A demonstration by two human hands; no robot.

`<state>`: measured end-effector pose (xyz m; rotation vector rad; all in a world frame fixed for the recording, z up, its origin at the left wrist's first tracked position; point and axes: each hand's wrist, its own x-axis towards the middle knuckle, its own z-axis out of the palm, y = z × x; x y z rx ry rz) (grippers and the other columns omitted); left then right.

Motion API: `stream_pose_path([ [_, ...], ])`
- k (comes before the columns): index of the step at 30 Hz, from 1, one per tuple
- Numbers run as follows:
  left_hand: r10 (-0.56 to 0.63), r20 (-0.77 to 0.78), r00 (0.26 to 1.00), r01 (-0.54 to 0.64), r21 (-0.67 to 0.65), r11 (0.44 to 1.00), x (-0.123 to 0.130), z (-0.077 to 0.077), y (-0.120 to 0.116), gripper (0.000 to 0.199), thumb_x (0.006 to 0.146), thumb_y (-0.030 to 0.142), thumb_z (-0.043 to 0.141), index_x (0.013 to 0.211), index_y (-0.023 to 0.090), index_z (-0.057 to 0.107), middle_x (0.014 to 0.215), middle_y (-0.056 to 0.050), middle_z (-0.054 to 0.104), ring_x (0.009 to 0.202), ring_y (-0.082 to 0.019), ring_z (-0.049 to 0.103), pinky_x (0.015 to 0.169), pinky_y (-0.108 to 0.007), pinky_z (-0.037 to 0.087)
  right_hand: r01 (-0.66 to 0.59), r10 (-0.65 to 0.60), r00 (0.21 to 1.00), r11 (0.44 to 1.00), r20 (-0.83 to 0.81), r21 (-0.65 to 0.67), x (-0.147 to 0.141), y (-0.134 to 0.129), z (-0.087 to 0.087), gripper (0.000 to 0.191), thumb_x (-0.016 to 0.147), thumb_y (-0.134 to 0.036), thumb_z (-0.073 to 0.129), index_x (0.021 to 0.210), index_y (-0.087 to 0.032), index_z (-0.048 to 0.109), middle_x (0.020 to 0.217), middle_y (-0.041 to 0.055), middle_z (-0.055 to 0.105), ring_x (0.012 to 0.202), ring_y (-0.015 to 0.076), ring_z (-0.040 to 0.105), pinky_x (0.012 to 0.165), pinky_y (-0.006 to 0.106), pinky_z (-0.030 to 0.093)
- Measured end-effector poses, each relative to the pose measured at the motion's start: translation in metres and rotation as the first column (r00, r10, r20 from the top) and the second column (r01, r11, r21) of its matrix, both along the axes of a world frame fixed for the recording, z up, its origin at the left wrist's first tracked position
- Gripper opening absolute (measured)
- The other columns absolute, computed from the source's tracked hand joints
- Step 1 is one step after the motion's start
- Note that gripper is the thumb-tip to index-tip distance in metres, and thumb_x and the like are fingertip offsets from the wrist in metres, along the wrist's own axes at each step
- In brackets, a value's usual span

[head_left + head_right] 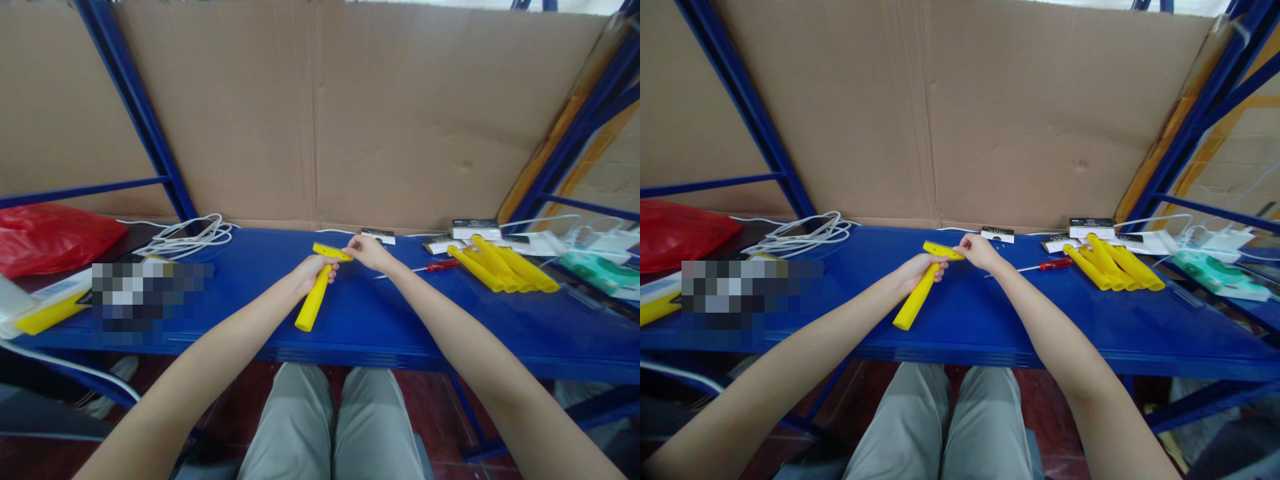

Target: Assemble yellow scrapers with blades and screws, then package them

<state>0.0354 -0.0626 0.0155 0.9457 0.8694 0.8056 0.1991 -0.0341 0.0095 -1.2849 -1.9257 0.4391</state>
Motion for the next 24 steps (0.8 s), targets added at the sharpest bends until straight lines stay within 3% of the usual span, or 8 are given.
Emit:
stream_pose_path([
  [16, -0.018, -0.015, 1.000, 0.018, 0.016, 1.000, 0.0010, 0.0021, -0.0038, 0.016, 0.082, 0.001, 0.042, 0.073, 0.012, 0.049, 0.047, 0.003, 0.046, 0.031, -0.005, 0.039, 0.031, -0.015, 0.030, 0.037, -0.038, 0.994, 0.999, 0.105, 0.018, 0.0053, -0.0042, 0.0057, 0.021, 0.077, -0.030, 0.055, 0.061, -0.017, 0.052, 0.061, -0.0006, 0.055, 0.058, 0.0118, 0.048, 0.057, 0.024, 0.037],
  [24, -0.034, -0.002, 0.999, 0.034, 0.044, 0.998, 0.0001, -0.0002, -0.0021, 0.015, 0.082, 0.003, 0.043, 0.072, 0.013, 0.047, 0.046, 0.004, 0.045, 0.030, -0.005, 0.038, 0.031, -0.015, 0.030, 0.063, -0.053, 0.985, 0.996, -0.166, 0.056, 0.0066, 0.0041, 0.0030, 0.019, 0.073, -0.031, 0.058, 0.063, -0.018, 0.048, 0.060, -0.0019, 0.052, 0.057, 0.0112, 0.046, 0.056, 0.025, 0.039],
])
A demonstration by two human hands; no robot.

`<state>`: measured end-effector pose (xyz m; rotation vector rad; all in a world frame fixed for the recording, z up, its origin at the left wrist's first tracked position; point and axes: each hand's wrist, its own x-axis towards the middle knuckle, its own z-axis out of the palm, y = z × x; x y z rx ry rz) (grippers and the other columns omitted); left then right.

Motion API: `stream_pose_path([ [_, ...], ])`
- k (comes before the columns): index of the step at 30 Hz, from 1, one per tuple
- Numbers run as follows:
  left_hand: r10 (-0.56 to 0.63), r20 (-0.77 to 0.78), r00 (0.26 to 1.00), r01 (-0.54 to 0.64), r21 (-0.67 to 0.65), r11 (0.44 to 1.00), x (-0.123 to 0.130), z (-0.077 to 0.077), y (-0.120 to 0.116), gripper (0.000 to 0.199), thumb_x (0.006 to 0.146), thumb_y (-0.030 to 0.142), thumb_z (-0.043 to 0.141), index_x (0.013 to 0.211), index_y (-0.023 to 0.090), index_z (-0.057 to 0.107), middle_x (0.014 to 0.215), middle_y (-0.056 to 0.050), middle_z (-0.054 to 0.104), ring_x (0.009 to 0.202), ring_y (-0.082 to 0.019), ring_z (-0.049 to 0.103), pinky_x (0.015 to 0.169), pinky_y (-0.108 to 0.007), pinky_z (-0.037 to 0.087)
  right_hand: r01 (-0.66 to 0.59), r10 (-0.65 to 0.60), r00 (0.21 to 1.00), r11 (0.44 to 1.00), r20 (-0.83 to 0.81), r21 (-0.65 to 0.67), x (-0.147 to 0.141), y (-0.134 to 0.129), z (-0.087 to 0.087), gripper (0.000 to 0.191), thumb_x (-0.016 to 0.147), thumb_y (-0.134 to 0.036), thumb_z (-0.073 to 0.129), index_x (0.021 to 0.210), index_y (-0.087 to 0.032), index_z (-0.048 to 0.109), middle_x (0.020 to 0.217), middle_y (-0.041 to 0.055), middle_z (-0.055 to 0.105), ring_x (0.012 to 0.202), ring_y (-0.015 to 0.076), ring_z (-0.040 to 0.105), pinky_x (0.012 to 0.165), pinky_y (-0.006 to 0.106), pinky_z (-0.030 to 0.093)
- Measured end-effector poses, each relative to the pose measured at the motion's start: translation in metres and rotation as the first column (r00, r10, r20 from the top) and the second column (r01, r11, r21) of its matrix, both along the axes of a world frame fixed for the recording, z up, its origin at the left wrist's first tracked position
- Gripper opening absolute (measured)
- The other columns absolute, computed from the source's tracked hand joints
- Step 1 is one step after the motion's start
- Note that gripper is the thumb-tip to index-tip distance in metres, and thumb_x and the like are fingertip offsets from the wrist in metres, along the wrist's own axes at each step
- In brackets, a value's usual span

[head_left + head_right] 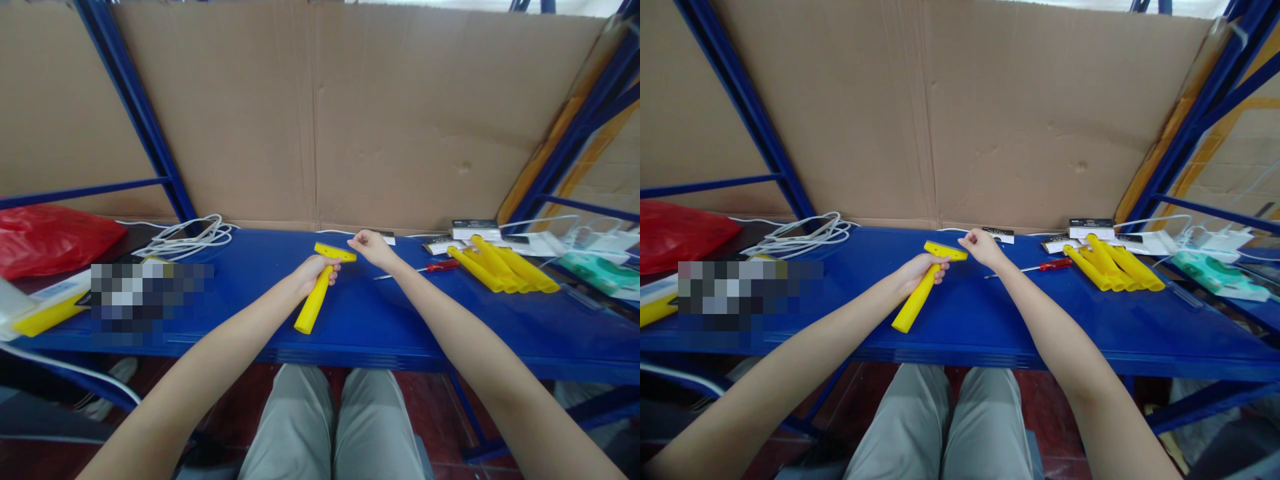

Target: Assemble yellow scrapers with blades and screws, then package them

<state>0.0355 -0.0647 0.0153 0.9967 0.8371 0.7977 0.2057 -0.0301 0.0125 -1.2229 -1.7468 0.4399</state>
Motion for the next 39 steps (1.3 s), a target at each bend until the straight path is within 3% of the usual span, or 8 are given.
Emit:
stream_pose_path([
  [9, 0.018, 0.040, 0.999, -0.018, 0.001, 1.000, -0.001, -0.001, 0.002, 0.013, 0.081, 0.003, 0.043, 0.075, 0.012, 0.050, 0.047, 0.004, 0.045, 0.031, -0.005, 0.038, 0.031, -0.015, 0.029, -0.204, 0.194, 0.973, 0.976, -0.127, -0.071, -0.009, -0.009, 0.005, 0.022, 0.066, -0.035, 0.066, 0.061, -0.018, 0.053, 0.058, -0.0017, 0.055, 0.055, 0.0108, 0.049, 0.058, 0.027, 0.042],
  [19, 0.002, 0.072, 0.997, -0.003, 0.011, 1.000, -0.001, -0.001, 0.002, 0.013, 0.082, 0.003, 0.042, 0.076, 0.012, 0.049, 0.047, 0.004, 0.045, 0.030, -0.004, 0.038, 0.031, -0.014, 0.029, -0.148, 0.145, 0.988, 0.988, 0.052, 0.045, -0.008, -0.010, 0.005, 0.016, 0.069, -0.028, 0.064, 0.058, -0.018, 0.057, 0.070, 0.0014, 0.059, 0.072, 0.0152, 0.053, 0.073, 0.032, 0.041],
  [30, 0.021, 0.077, 0.997, -0.023, 0.026, 0.999, -0.001, -0.001, 0.002, 0.014, 0.081, 0.002, 0.043, 0.073, 0.012, 0.050, 0.047, 0.004, 0.046, 0.030, -0.005, 0.039, 0.031, -0.015, 0.030, -0.128, 0.128, 0.991, 0.992, 0.032, -0.006, -0.011, -0.007, 0.001, 0.019, 0.068, -0.032, 0.063, 0.059, -0.018, 0.054, 0.065, -0.0002, 0.056, 0.067, 0.0143, 0.051, 0.069, 0.030, 0.039],
  [39, 0.041, 0.042, 0.998, -0.042, 0.045, 0.998, 0.001, -0.001, 0.001, 0.015, 0.080, 0.001, 0.043, 0.072, 0.012, 0.049, 0.047, 0.004, 0.046, 0.030, -0.005, 0.038, 0.031, -0.015, 0.029, -0.115, 0.108, 0.993, 0.978, -0.052, -0.176, -0.011, -0.010, 0.000, 0.023, 0.065, -0.037, 0.066, 0.062, -0.018, 0.054, 0.064, -0.0020, 0.055, 0.063, 0.0121, 0.047, 0.065, 0.028, 0.038],
])
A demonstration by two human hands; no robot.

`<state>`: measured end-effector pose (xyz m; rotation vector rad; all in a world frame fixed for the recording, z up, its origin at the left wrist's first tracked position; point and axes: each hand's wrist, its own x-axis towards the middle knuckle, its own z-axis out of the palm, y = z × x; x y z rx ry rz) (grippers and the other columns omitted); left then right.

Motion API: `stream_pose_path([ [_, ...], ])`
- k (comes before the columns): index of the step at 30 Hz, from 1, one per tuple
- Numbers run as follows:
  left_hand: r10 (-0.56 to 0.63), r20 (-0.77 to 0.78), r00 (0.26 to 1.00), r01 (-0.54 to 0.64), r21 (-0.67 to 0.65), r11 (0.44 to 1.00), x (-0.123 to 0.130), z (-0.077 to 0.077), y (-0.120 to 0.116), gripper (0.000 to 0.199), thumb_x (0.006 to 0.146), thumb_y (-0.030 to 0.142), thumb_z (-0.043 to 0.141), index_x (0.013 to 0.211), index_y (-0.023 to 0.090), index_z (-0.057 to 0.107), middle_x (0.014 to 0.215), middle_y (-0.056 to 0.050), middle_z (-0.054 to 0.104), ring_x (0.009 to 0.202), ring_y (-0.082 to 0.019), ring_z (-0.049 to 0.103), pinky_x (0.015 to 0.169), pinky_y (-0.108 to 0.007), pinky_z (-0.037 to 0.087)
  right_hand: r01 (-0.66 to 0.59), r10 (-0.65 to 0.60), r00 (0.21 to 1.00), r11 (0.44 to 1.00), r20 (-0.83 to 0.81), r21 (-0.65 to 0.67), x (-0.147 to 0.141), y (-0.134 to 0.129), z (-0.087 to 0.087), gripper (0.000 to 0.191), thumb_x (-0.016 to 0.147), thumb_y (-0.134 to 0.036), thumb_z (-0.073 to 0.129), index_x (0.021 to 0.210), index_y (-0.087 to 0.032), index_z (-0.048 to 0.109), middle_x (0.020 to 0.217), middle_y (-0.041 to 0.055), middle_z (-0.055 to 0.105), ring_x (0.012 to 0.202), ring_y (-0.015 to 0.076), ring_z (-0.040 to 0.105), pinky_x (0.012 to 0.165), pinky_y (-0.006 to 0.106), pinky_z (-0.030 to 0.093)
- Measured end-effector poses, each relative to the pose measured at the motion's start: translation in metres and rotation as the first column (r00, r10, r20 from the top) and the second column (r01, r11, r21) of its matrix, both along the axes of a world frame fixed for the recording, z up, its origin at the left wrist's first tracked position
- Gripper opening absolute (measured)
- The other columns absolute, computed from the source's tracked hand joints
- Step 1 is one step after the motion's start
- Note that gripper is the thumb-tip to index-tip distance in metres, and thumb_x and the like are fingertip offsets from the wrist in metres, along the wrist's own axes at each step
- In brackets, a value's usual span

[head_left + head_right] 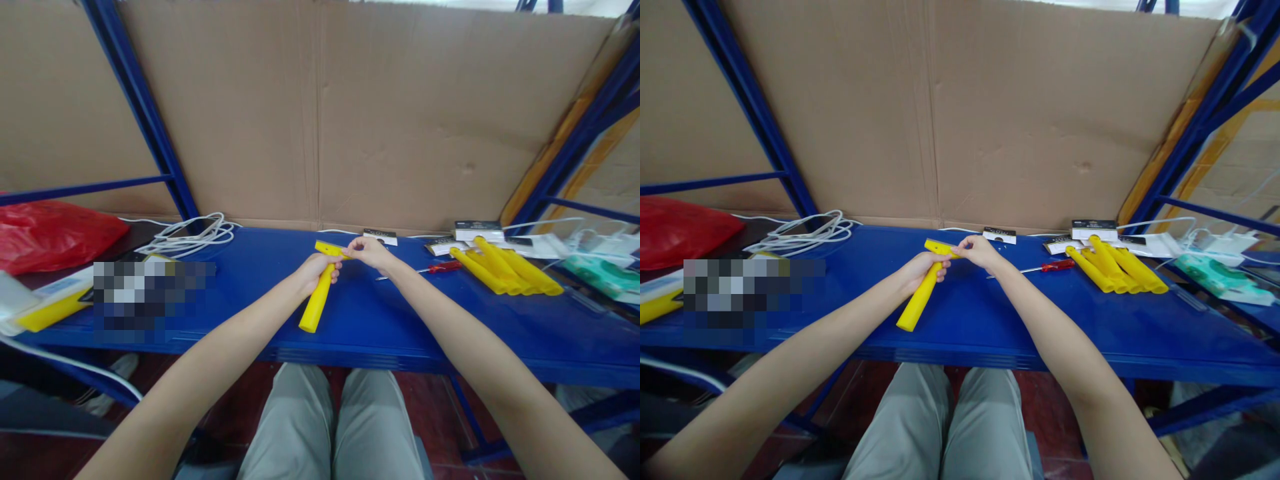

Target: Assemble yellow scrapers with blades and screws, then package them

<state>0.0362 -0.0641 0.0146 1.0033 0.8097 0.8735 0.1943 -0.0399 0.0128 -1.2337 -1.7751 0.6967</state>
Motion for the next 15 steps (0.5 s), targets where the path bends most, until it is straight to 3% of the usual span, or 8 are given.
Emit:
stream_pose_path([
  [5, -0.003, 0.007, 1.000, 0.002, 0.024, 1.000, 0.0007, 0.0028, -0.0023, 0.014, 0.081, 0.002, 0.043, 0.074, 0.013, 0.049, 0.046, 0.005, 0.046, 0.030, -0.005, 0.038, 0.031, -0.016, 0.030, 0.083, -0.098, 0.975, 0.993, -0.198, -0.084, -0.0032, -0.0037, 0.0016, 0.027, 0.061, -0.024, 0.072, 0.077, -0.019, 0.051, 0.074, -0.0030, 0.055, 0.068, 0.0107, 0.051, 0.068, 0.026, 0.041],
  [10, 0.013, -0.026, 1.000, -0.013, 0.000, 1.000, 0.0021, 0.0073, -0.0069, 0.016, 0.082, 0.001, 0.041, 0.074, 0.012, 0.049, 0.046, 0.004, 0.046, 0.030, -0.005, 0.037, 0.031, -0.016, 0.029, -0.106, 0.020, 0.962, 0.946, -0.271, -0.306, -0.0015, -0.0056, 0.0029, 0.020, 0.068, -0.025, 0.069, 0.082, -0.018, 0.057, 0.073, 0.0000, 0.061, 0.063, 0.0106, 0.053, 0.058, 0.024, 0.038],
  [15, 0.004, -0.022, 1.000, -0.004, -0.007, 1.000, 0.0030, 0.0081, -0.0079, 0.016, 0.082, 0.000, 0.041, 0.079, 0.011, 0.051, 0.047, 0.005, 0.046, 0.030, -0.005, 0.036, 0.030, -0.016, 0.029, -0.207, 0.100, 0.939, 0.929, -0.328, -0.307, -0.0001, -0.0064, 0.0032, 0.011, 0.068, -0.022, 0.069, 0.070, -0.017, 0.060, 0.065, -0.0007, 0.060, 0.059, 0.0091, 0.050, 0.057, 0.023, 0.038],
])
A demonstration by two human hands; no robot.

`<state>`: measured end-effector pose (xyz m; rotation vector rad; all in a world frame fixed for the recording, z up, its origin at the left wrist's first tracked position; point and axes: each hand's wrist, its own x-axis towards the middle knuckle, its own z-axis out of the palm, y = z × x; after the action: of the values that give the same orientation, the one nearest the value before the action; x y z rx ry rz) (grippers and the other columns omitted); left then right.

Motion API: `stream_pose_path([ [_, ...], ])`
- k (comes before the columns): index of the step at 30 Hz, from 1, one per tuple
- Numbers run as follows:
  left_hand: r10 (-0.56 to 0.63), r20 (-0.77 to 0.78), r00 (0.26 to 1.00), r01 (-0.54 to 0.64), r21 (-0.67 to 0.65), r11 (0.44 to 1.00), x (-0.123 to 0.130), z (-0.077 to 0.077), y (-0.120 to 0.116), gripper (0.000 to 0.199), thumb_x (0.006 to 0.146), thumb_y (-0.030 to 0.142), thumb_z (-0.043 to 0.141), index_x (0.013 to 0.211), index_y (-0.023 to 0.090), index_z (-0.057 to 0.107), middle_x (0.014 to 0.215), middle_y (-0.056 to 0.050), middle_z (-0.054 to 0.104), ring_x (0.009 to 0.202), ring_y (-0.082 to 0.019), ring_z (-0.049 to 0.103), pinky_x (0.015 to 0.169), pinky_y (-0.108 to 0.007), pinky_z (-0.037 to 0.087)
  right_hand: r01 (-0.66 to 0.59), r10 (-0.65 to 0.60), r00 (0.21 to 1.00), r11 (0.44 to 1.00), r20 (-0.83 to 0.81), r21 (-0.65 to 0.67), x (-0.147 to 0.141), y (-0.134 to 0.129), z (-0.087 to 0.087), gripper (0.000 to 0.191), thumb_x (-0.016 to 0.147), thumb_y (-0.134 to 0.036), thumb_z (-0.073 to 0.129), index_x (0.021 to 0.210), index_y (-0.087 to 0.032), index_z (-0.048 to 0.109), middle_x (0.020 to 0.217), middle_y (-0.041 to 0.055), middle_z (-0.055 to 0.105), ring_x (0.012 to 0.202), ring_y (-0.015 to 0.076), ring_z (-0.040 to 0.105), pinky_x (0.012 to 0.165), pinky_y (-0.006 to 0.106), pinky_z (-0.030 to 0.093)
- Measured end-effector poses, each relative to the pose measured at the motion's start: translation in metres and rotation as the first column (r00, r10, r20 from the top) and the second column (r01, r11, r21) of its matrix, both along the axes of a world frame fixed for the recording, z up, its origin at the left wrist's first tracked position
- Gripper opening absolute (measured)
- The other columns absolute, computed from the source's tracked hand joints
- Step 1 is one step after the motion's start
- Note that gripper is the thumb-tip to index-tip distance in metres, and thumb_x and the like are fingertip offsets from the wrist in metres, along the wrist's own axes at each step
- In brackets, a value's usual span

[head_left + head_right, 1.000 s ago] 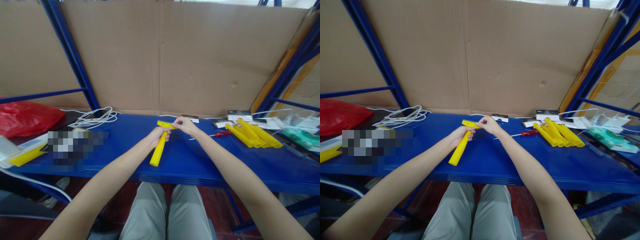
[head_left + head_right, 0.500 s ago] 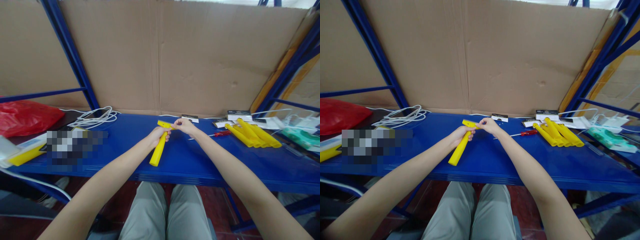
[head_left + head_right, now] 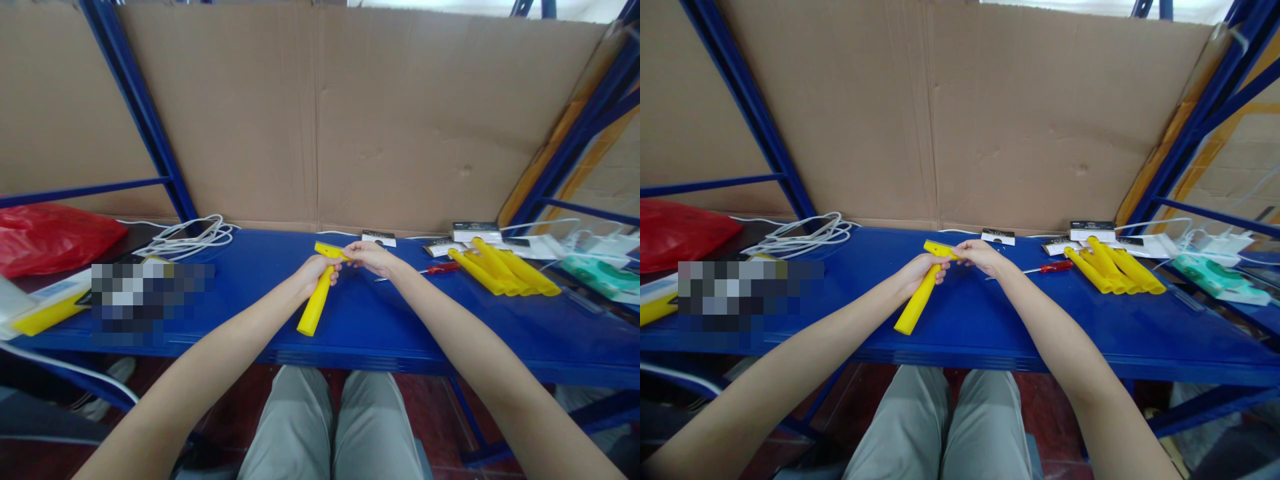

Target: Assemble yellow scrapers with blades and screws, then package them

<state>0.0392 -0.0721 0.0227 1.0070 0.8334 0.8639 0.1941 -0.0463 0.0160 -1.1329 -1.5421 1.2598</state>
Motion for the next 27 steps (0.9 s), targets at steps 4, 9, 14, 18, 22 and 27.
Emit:
stream_pose_path([
  [4, -0.005, 0.004, 1.000, 0.005, -0.001, 1.000, 0.000, 0.000, 0.000, 0.016, 0.082, 0.000, 0.041, 0.078, 0.011, 0.052, 0.047, 0.004, 0.046, 0.029, -0.005, 0.036, 0.030, -0.016, 0.028, -0.020, 0.020, 0.999, 1.000, -0.026, -0.005, 0.001, -0.001, 0.000, 0.015, 0.065, -0.023, 0.072, 0.068, -0.017, 0.059, 0.064, -0.0012, 0.060, 0.058, 0.0094, 0.049, 0.058, 0.024, 0.038],
  [9, -0.014, -0.002, 1.000, 0.014, -0.001, 1.000, 0.000, 0.001, -0.002, 0.018, 0.084, 0.000, 0.039, 0.076, 0.011, 0.050, 0.046, 0.005, 0.045, 0.029, -0.004, 0.036, 0.031, -0.016, 0.028, -0.060, 0.060, 0.997, 0.998, -0.038, -0.004, 0.003, 0.000, 0.000, 0.020, 0.063, -0.026, 0.074, 0.071, -0.017, 0.058, 0.065, -0.0016, 0.059, 0.057, 0.0089, 0.048, 0.055, 0.024, 0.037],
  [14, -0.017, 0.005, 1.000, 0.017, -0.002, 1.000, 0.000, 0.001, -0.002, 0.019, 0.083, 0.000, 0.038, 0.074, 0.012, 0.050, 0.046, 0.005, 0.044, 0.029, -0.004, 0.036, 0.030, -0.016, 0.029, -0.093, 0.094, 0.995, 0.996, -0.035, 0.014, 0.004, 0.001, -0.001, 0.025, 0.060, -0.029, 0.076, 0.072, -0.017, 0.057, 0.062, -0.0025, 0.057, 0.053, 0.0080, 0.045, 0.053, 0.023, 0.035],
  [18, -0.022, 0.024, 0.999, 0.022, 0.000, 1.000, 0.000, -0.001, -0.001, 0.016, 0.082, 0.000, 0.041, 0.075, 0.012, 0.050, 0.047, 0.004, 0.045, 0.029, -0.005, 0.036, 0.030, -0.016, 0.029, -0.084, 0.085, 0.996, 0.996, -0.027, 0.028, 0.004, 0.001, -0.001, 0.026, 0.061, -0.029, 0.076, 0.072, -0.017, 0.056, 0.061, -0.0031, 0.056, 0.052, 0.0079, 0.045, 0.051, 0.023, 0.035],
  [22, -0.025, 0.034, 0.999, 0.025, -0.001, 1.000, -0.001, -0.001, -0.001, 0.015, 0.082, 0.001, 0.041, 0.075, 0.012, 0.050, 0.047, 0.004, 0.045, 0.029, -0.005, 0.036, 0.030, -0.016, 0.028, -0.071, 0.070, 0.997, 0.997, 0.017, 0.042, 0.003, 0.000, 0.000, 0.023, 0.064, -0.030, 0.074, 0.073, -0.018, 0.056, 0.062, -0.0027, 0.056, 0.052, 0.0079, 0.045, 0.051, 0.023, 0.036],
  [27, -0.012, 0.057, 0.998, 0.013, -0.014, 1.000, -0.002, 0.000, 0.001, 0.015, 0.083, 0.003, 0.043, 0.073, 0.013, 0.048, 0.047, 0.004, 0.044, 0.030, -0.005, 0.036, 0.031, -0.016, 0.029, 0.081, -0.092, 0.993, 0.987, 0.078, 0.136, 0.010, -0.001, 0.010, 0.025, 0.075, -0.043, 0.063, 0.080, -0.019, 0.056, 0.084, 0.0045, 0.063, 0.066, 0.0115, 0.055, 0.051, 0.022, 0.039],
])
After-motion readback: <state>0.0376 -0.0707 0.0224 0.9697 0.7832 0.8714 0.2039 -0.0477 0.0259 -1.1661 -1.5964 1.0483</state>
